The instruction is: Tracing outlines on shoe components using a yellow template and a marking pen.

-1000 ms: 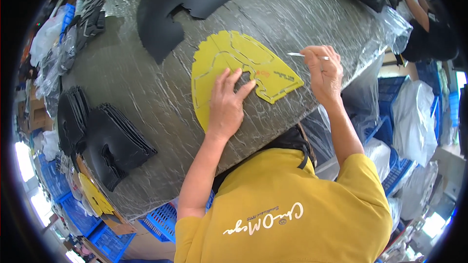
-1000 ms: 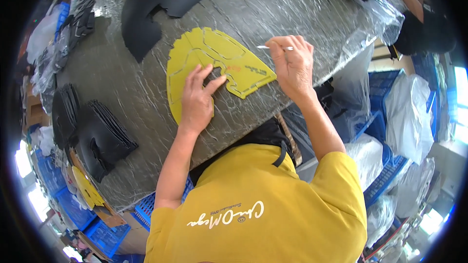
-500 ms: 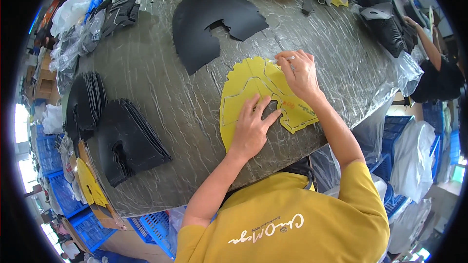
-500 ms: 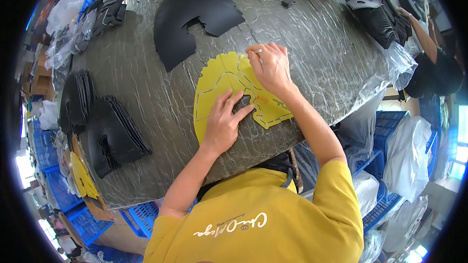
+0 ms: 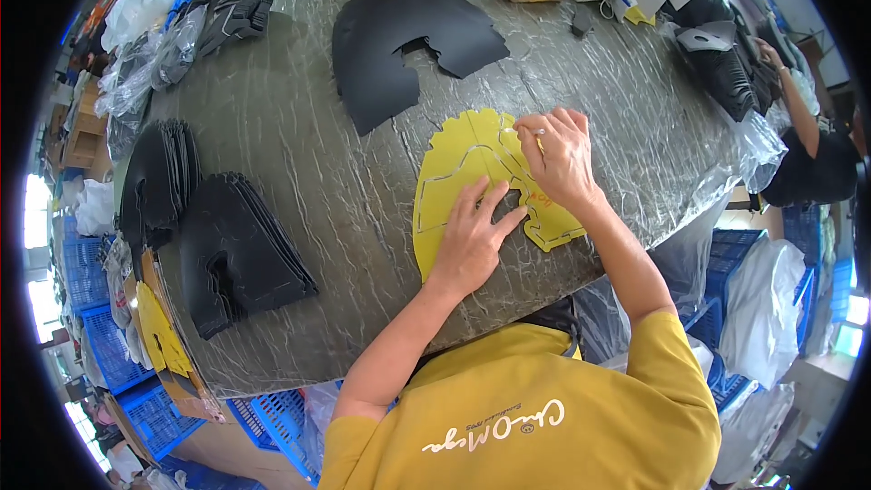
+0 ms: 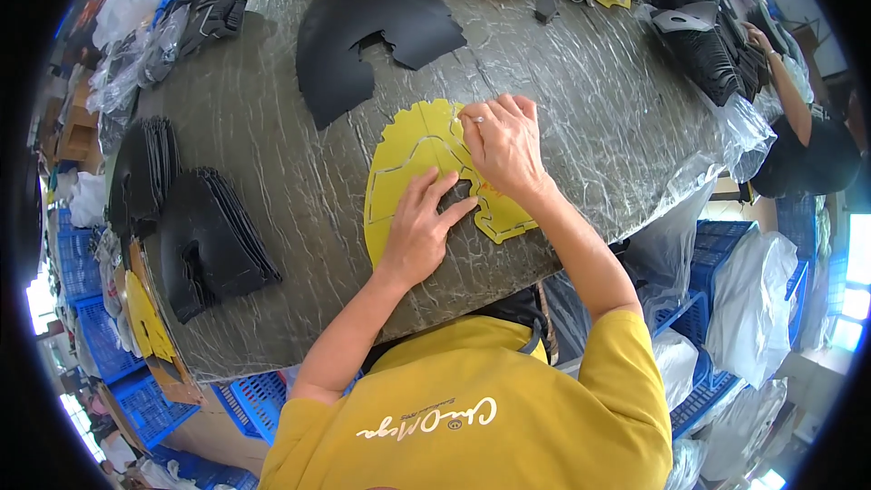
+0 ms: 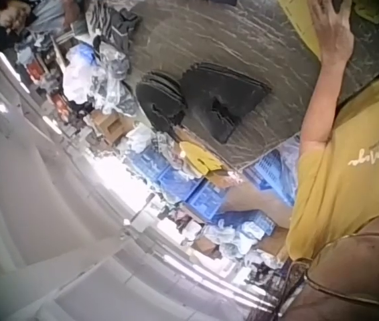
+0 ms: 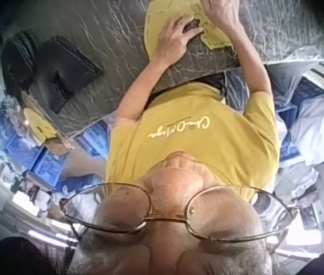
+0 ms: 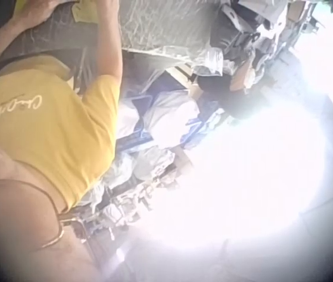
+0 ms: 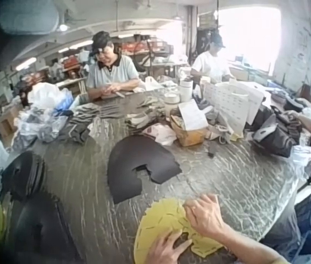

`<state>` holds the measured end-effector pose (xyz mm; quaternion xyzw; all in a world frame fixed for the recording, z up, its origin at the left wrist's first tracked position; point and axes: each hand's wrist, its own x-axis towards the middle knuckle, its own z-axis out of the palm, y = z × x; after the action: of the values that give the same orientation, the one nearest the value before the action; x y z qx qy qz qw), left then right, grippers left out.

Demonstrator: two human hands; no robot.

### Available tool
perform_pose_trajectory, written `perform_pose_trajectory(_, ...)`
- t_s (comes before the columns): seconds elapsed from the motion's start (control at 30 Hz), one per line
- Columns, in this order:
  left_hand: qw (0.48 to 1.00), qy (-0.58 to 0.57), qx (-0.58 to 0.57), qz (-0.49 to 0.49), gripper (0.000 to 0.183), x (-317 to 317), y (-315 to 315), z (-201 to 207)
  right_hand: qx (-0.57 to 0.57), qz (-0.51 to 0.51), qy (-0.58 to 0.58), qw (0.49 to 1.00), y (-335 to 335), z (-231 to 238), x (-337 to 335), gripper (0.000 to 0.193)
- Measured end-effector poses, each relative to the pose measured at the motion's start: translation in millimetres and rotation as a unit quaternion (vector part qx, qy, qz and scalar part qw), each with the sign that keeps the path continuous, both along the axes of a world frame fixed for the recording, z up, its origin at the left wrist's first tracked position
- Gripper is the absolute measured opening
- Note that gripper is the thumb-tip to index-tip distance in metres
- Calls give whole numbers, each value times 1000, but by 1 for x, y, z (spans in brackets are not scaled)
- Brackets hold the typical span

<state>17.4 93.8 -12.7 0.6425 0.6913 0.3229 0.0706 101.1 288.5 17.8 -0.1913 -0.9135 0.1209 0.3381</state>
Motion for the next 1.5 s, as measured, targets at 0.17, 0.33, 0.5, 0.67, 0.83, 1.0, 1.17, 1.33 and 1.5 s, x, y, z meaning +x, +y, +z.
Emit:
perform_pose_trajectory(0.17,1000,-1,2,1,44,1,0,0,-2,-4,-1,1000,-4,0,1,3)
perform_pose_trajectory(0.33,1000,-3,8,4,44,1,1,0,-21,4,3,1000,-6,2,7,3)
perform_pose_trajectory(0.5,1000,-2,11,5,42,0,2,-2,-37,6,-8,999,-9,7,19,3)
perform_pose_trajectory(0.67,1000,11,13,19,48,2,3,2,-37,8,-18,999,-8,8,31,6)
perform_pose_trajectory(0.83,1000,10,13,17,53,2,3,1,-53,16,-5,998,-10,4,34,1)
perform_pose_trajectory(1.0,1000,21,0,3,45,2,2,1,-56,10,-18,998,-12,4,38,3)
perform_pose_trajectory(1.17,1000,20,0,7,44,1,0,0,-42,15,-7,999,-17,11,48,5)
perform_pose_trajectory(1.33,999,34,6,4,41,1,3,2,-51,3,-17,999,-20,12,63,5)
perform_pose_trajectory(1.5,999,36,1,5,41,1,3,4,-48,7,-13,999,-22,14,69,5)
